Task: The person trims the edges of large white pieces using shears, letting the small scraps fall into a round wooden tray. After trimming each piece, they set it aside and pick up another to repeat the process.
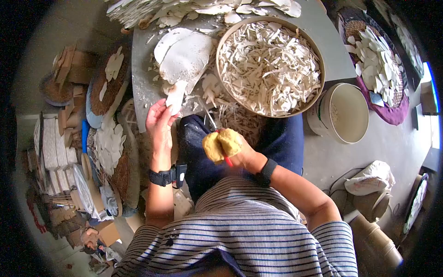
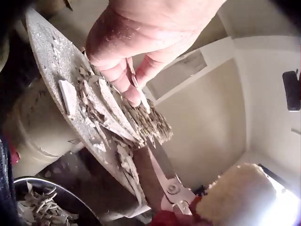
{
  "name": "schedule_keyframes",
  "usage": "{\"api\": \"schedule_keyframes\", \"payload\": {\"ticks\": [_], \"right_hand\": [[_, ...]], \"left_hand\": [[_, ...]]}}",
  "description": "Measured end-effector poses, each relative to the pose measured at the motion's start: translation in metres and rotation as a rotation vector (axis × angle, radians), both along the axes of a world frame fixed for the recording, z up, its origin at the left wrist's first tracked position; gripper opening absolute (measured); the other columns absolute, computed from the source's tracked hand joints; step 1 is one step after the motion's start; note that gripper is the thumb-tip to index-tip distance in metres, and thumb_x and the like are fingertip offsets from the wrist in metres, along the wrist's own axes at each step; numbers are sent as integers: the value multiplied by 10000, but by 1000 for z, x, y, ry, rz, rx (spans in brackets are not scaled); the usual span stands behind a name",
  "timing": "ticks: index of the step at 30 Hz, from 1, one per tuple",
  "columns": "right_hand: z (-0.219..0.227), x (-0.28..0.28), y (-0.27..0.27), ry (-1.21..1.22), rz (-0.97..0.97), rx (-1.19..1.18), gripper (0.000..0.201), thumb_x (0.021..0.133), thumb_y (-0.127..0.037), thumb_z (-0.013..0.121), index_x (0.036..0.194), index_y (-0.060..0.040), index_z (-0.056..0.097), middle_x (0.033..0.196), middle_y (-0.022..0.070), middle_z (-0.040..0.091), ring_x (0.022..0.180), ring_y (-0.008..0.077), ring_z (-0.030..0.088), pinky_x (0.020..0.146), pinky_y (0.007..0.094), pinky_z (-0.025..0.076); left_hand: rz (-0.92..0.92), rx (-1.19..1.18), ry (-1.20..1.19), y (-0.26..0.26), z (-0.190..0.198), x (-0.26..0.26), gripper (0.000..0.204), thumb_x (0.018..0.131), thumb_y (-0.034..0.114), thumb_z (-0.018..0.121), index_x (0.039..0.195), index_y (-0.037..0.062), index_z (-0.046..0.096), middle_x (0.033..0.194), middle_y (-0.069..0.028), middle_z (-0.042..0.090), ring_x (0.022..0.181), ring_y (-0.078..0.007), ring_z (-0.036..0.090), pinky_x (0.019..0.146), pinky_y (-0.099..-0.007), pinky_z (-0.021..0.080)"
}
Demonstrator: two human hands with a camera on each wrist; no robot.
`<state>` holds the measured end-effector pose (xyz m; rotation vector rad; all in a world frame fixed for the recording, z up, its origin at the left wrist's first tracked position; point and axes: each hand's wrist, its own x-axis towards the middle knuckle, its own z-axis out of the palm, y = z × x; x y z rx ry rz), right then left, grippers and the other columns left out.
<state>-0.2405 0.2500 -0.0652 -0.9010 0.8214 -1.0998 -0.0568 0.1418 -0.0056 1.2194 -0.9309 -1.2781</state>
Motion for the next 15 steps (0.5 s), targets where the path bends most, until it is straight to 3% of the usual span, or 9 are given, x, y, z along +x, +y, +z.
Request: {"api": "schedule_keyframes", "payload": {"ticks": [3, 7, 8, 11, 12, 15], "right_hand": [[-23, -5, -11, 622, 69, -544, 427, 745, -147, 663, 1130, -58, 500, 1052, 102, 564, 1004, 230, 529, 908, 329, 381], [-2, -7, -22, 356, 119, -347, 393, 813, -167, 590, 1179, -79, 476, 1153, 91, 521, 1066, 242, 494, 960, 327, 341], [-8, -7, -24, 480, 119, -472, 389, 821, -159, 580, 1187, -84, 471, 1187, 85, 502, 1083, 223, 487, 965, 323, 339], [-18, -5, -32, 579, 189, -554, 385, 817, -138, 584, 1182, -89, 474, 1167, 81, 514, 1081, 212, 491, 961, 323, 346], [-18, -3, -34, 317, 245, -269, 353, 822, -137, 564, 1163, -91, 489, 1142, 83, 526, 1070, 214, 497, 953, 327, 356], [6, -6, -46, 635, 281, -515, 306, 820, -138, 549, 1121, -86, 522, 1097, 99, 549, 1060, 232, 502, 942, 326, 366]], "left_hand": [[-68, 22, -4, 9, -4, -6, 274, 784, -2, 611, 1039, -23, 513, 912, -100, 606, 775, -146, 606, 672, -252, 525], [-141, 38, -42, 18, -6, -14, 273, 790, 8, 604, 1050, -11, 523, 926, -94, 607, 778, -142, 605, 689, -255, 522], [-166, 42, -53, 20, -7, -15, 276, 793, 10, 601, 1056, -11, 523, 926, -94, 608, 778, -140, 604, 692, -254, 521], [-161, 63, -39, 20, -10, -18, 299, 801, 0, 586, 1089, -27, 512, 915, -95, 605, 768, -132, 601, 666, -237, 521], [-107, 44, 18, 19, -11, -20, 302, 806, 11, 584, 1097, -26, 511, 920, -95, 604, 768, -134, 602, 669, -239, 522], [7, 11, 130, 12, -8, -27, 309, 822, 39, 571, 1119, -18, 508, 951, -102, 600, 780, -146, 604, 685, -248, 521]]}}
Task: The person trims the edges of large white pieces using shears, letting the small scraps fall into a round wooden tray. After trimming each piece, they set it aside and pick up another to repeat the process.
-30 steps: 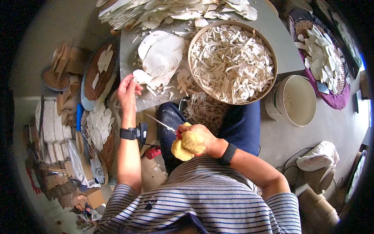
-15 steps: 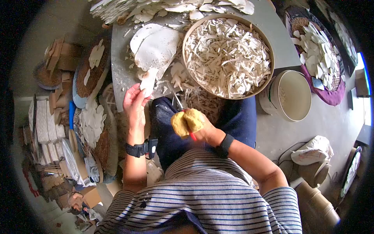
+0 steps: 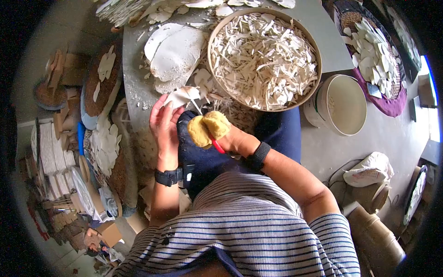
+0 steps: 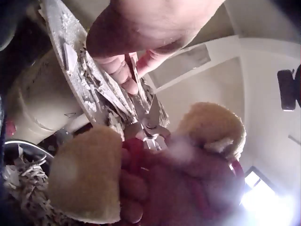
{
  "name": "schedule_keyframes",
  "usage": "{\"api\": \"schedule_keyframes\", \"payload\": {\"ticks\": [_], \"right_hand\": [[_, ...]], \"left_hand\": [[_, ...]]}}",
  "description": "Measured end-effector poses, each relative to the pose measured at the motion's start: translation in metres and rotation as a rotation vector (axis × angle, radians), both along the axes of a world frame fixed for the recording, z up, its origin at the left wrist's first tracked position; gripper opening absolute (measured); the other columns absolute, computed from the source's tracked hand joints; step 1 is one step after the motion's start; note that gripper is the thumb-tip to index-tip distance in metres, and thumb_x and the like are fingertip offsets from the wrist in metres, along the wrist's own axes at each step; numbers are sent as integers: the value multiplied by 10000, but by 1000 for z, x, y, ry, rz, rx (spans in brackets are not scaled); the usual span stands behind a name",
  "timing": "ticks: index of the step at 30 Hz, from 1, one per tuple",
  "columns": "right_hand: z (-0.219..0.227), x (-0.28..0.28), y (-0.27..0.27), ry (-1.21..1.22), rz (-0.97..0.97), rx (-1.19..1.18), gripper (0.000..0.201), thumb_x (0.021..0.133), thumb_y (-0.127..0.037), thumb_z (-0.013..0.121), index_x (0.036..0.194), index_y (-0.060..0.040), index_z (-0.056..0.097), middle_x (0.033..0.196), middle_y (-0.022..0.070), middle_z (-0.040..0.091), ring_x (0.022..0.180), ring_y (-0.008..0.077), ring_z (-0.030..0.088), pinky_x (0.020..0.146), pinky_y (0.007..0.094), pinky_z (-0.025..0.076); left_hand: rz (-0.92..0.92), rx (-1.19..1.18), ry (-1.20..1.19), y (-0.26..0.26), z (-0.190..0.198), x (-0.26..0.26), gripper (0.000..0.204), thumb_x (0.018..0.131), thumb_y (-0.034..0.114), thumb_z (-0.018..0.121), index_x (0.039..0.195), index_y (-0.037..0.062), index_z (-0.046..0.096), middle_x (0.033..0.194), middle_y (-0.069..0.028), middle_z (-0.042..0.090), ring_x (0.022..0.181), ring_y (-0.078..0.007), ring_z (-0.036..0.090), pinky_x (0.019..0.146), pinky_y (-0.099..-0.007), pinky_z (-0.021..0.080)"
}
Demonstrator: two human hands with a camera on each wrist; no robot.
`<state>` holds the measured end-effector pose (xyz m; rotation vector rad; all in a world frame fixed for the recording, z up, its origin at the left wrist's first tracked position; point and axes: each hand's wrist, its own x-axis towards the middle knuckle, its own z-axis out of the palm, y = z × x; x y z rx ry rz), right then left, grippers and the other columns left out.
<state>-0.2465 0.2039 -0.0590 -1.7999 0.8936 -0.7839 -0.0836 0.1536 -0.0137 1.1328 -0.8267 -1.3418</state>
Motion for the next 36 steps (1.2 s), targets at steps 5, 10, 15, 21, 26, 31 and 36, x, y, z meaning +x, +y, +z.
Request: {"api": "schedule_keyframes", "payload": {"ticks": [5, 10, 15, 21, 26, 31, 36], "right_hand": [[-9, 8, -15, 65, -27, -116, 313, 774, -144, 548, 1076, -63, 561, 1068, 104, 575, 1045, 262, 511, 941, 349, 363], [5, 14, -20, 157, -45, 31, 337, 752, -161, 570, 1074, -63, 564, 1069, 92, 578, 1047, 253, 512, 946, 357, 358], [11, 16, -24, 129, -4, 186, 310, 745, -135, 601, 1045, -65, 568, 1036, 91, 589, 994, 256, 541, 897, 363, 397], [-21, 20, -18, -39, -105, -184, 249, 745, -151, 605, 981, -71, 591, 941, 99, 616, 901, 275, 580, 809, 350, 452], [-11, 26, -18, -115, -134, -160, 278, 754, -149, 576, 1020, -67, 582, 975, 119, 612, 930, 285, 573, 827, 362, 449], [-10, 27, -12, -37, -100, -143, 313, 755, -164, 580, 1050, -64, 559, 1025, 128, 582, 975, 289, 546, 857, 357, 431], [-2, 20, -3, 102, -73, -203, 309, 757, -107, 608, 1047, -35, 532, 1038, 126, 570, 966, 271, 552, 852, 336, 434]], "left_hand": [[-71, 60, -46, -24, -2, 13, 306, 837, 60, 550, 1130, -14, 512, 979, -112, 606, 811, -166, 612, 707, -260, 515], [-156, 119, -90, -47, -14, 37, 297, 811, 41, 575, 1091, -45, 527, 879, -117, 612, 702, -156, 618, 639, -251, 538], [-163, 168, -73, -51, -16, 43, 296, 802, 39, 593, 1076, -47, 524, 897, -121, 610, 698, -154, 617, 629, -246, 536], [-251, 169, -168, -47, -15, 53, 302, 807, 48, 594, 1087, -28, 509, 889, -106, 607, 704, -136, 604, 633, -241, 528], [-275, 205, -135, -37, -5, 40, 323, 801, 52, 600, 1103, -3, 500, 882, -90, 606, 752, -120, 595, 657, -226, 506], [-82, 120, -54, -25, -20, 32, 309, 783, 63, 623, 1076, -13, 558, 883, -73, 608, 760, -131, 591, 684, -236, 503], [-114, 169, -88, -21, -11, 26, 274, 814, 63, 573, 1069, -38, 554, 965, -123, 604, 799, -179, 608, 703, -284, 511]]}}
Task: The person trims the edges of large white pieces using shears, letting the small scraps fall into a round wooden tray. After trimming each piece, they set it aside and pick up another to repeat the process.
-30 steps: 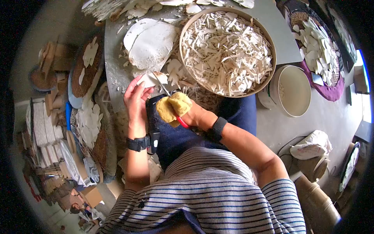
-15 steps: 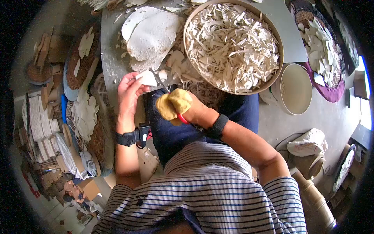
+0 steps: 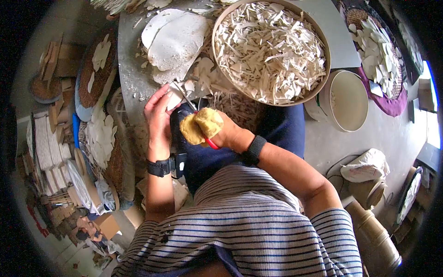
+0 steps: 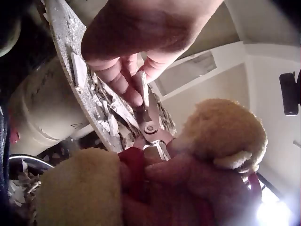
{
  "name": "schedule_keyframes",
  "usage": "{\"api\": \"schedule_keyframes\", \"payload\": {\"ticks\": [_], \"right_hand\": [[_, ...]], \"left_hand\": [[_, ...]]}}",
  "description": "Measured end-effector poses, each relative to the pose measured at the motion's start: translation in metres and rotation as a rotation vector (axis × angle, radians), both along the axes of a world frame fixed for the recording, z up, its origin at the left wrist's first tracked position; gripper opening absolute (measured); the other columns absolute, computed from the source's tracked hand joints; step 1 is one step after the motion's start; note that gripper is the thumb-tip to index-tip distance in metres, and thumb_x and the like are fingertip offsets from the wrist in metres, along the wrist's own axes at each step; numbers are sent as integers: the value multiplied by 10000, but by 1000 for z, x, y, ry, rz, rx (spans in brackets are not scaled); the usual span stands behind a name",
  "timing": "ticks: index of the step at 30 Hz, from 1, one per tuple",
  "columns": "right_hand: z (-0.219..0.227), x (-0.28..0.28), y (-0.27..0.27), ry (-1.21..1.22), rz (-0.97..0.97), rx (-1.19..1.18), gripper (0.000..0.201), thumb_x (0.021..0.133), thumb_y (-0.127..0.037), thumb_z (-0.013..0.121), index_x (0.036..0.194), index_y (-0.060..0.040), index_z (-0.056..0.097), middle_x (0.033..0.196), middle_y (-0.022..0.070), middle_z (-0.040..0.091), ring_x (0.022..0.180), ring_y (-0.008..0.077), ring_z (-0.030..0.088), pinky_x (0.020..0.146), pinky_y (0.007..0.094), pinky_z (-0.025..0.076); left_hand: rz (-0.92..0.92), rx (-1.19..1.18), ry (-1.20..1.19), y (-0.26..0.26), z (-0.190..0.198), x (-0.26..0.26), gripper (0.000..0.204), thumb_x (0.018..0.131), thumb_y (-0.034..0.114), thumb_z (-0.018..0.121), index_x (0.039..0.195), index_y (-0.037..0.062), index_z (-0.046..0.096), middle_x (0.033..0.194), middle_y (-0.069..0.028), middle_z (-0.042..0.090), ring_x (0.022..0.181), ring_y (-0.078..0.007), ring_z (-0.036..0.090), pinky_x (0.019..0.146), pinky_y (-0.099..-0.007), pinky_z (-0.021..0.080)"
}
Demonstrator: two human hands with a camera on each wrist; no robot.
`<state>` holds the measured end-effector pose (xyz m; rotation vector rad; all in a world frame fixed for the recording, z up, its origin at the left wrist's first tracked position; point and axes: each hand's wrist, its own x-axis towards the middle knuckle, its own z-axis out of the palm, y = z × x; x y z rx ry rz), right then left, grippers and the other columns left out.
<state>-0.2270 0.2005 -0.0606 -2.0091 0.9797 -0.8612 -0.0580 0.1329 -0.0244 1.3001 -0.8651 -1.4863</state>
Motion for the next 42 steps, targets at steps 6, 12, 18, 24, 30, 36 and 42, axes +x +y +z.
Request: {"api": "schedule_keyframes", "payload": {"ticks": [6, 12, 18, 24, 30, 36, 42], "right_hand": [[-8, 0, 11, 43, -40, -23, 305, 677, -181, 697, 924, -66, 559, 844, 95, 610, 776, 271, 598, 707, 333, 484], [0, -10, 26, -12, 90, 172, 249, 647, -170, 704, 818, -50, 569, 723, 112, 587, 706, 294, 583, 653, 326, 476], [10, -3, 44, -276, 195, 184, 320, 627, -186, 695, 854, -15, 546, 849, 149, 562, 753, 313, 561, 670, 329, 463], [25, -11, 52, -115, 194, 119, 342, 629, -231, 683, 850, -7, 548, 843, 146, 549, 723, 332, 546, 634, 346, 454], [34, -28, 61, -215, 152, 116, 301, 671, -226, 662, 832, 0, 548, 817, 142, 540, 713, 327, 547, 611, 352, 450], [43, -33, 66, -86, 101, 190, 294, 650, -242, 635, 858, -42, 578, 849, 111, 587, 743, 294, 591, 640, 352, 490], [41, -31, 77, -179, 72, 82, 243, 721, -236, 601, 869, -49, 556, 793, 112, 600, 749, 289, 601, 627, 352, 496]], "left_hand": [[-124, -68, -127, 3, -14, 15, 261, 808, 47, 570, 1057, -33, 573, 949, -112, 620, 794, -174, 619, 682, -280, 525], [41, -241, -250, -7, 9, 104, 326, 759, 3, 595, 1079, -44, 553, 1023, -118, 608, 894, -189, 599, 810, -303, 483], [-86, -333, -922, -10, 16, 116, 247, 783, 93, 636, 1009, 0, 605, 891, -47, 625, 775, -109, 569, 718, -235, 452], [-73, -274, -1160, -14, -33, 39, 296, 658, 192, 713, 803, -20, 566, 743, -142, 603, 746, -236, 600, 657, -332, 459], [-154, -214, -431, -13, -18, 1, 257, 736, -41, 592, 968, -3, 487, 713, -67, 595, 548, -99, 559, 477, -210, 448], [-397, -133, -548, -11, -27, -31, 299, 745, -11, 594, 1043, -12, 562, 758, -54, 615, 546, -73, 542, 458, -208, 420], [-392, -367, -848, -42, -34, -40, 253, 750, 63, 545, 995, 47, 605, 839, -109, 637, 683, -237, 621, 605, -319, 486]]}}
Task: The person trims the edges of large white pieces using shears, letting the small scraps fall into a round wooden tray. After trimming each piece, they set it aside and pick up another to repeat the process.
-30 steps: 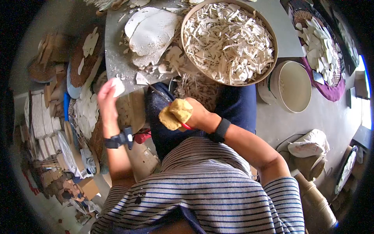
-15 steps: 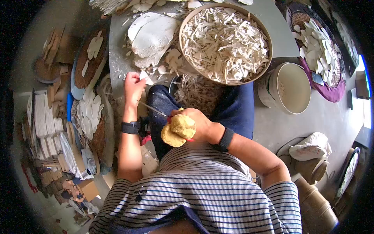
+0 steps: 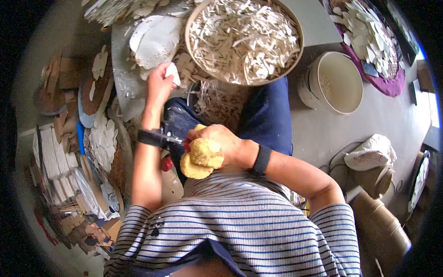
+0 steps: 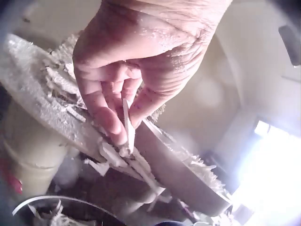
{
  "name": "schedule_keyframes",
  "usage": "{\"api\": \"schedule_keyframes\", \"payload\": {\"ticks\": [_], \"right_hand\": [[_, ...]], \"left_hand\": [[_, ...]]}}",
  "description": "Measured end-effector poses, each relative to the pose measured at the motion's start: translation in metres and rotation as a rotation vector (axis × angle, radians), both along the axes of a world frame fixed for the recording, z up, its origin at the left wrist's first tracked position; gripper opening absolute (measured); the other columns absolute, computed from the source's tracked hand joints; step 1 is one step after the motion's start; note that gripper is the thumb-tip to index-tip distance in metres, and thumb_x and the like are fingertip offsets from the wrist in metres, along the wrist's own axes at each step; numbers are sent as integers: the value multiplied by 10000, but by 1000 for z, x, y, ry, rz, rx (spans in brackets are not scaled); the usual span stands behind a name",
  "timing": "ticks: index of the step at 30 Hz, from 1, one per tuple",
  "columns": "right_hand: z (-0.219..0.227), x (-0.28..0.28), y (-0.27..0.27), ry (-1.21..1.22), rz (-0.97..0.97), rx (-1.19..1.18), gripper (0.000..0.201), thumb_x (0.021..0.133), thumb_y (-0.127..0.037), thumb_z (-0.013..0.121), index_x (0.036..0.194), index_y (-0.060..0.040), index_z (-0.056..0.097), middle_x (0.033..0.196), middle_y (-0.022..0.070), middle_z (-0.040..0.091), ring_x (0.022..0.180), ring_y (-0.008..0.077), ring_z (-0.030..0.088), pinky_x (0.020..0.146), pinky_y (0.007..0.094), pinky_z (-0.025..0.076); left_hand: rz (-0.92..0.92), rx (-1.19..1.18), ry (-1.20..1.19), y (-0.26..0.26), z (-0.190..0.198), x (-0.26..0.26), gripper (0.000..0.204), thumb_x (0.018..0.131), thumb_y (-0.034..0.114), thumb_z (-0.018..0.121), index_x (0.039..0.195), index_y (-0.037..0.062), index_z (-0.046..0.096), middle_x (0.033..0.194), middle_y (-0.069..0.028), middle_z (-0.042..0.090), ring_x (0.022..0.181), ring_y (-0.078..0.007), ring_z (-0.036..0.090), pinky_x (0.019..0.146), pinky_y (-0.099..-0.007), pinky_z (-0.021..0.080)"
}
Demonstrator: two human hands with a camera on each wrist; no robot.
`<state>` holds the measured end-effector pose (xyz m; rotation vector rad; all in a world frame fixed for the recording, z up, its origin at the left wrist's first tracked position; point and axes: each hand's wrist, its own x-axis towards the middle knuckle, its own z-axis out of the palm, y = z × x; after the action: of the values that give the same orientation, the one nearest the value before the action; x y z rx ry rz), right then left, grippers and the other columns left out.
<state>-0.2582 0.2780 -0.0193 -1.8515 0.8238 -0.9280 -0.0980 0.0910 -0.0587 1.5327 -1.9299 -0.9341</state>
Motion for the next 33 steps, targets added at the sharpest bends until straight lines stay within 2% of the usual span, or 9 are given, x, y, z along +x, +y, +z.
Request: {"api": "schedule_keyframes", "payload": {"ticks": [3, 4, 13, 20, 24, 27, 30, 32, 33], "right_hand": [[8, 1, 4, 138, -11, 65, 256, 739, -287, 581, 842, -55, 544, 676, 135, 565, 655, 322, 576, 555, 389, 471], [7, 1, 5, 130, -22, 74, 254, 739, -290, 581, 830, -56, 541, 664, 137, 560, 649, 325, 572, 549, 391, 468], [12, -4, 7, 51, -16, 156, 223, 740, -266, 584, 744, -46, 546, 661, 132, 554, 643, 313, 568, 543, 372, 465], [5, -5, 5, 19, -4, 60, 177, 726, -204, 596, 746, -32, 557, 709, 123, 561, 646, 307, 566, 555, 356, 467], [3, -6, 4, 12, 0, 30, 219, 744, -244, 588, 791, -37, 537, 696, 128, 555, 643, 316, 566, 538, 373, 464], [8, -6, 1, 59, 2, 38, 232, 751, -264, 583, 781, -40, 529, 682, 129, 549, 642, 318, 566, 532, 377, 463], [10, -4, -1, 65, 8, 62, 234, 754, -269, 582, 768, -42, 526, 668, 127, 544, 637, 317, 565, 530, 375, 464], [7, -3, 0, 55, 17, 39, 231, 757, -269, 581, 765, -44, 526, 659, 124, 542, 634, 315, 565, 530, 373, 464], [1, 0, 0, 49, 23, 13, 229, 760, -268, 580, 766, -45, 527, 656, 124, 541, 632, 315, 565, 531, 372, 465]], "left_hand": [[-21, -373, -557, 8, 41, -19, 232, 735, 171, 607, 959, 119, 636, 927, -109, 583, 869, -307, 559, 757, -388, 454], [-34, -485, -599, 12, 49, -27, 203, 736, 195, 620, 924, 121, 644, 945, -102, 561, 909, -301, 546, 777, -375, 445], [-153, -226, -860, 6, 57, -68, 285, 703, 199, 618, 909, 4, 592, 983, -173, 549, 915, -348, 555, 781, -424, 453], [-288, -444, -784, 7, 52, -55, 215, 660, 112, 619, 840, -1, 586, 952, -155, 526, 900, -319, 544, 735, -410, 470], [-170, -558, -420, 1, 36, -30, 134, 691, 133, 612, 790, 45, 634, 844, -80, 568, 805, -261, 566, 683, -363, 470], [-20, -394, -198, -7, 27, -14, 124, 720, 99, 624, 819, 32, 659, 795, -81, 591, 662, -198, 582, 623, -282, 469], [-2, -359, -233, -6, 31, -13, 145, 726, 81, 626, 861, 37, 659, 801, -77, 586, 617, -161, 570, 593, -252, 458], [-65, -377, -255, 1, 33, -23, 192, 724, 127, 637, 893, 37, 650, 818, -81, 582, 669, -192, 580, 624, -278, 465], [-112, -465, -448, 6, 34, -28, 290, 710, 192, 653, 956, 41, 626, 872, -98, 571, 770, -237, 581, 682, -320, 470]]}}
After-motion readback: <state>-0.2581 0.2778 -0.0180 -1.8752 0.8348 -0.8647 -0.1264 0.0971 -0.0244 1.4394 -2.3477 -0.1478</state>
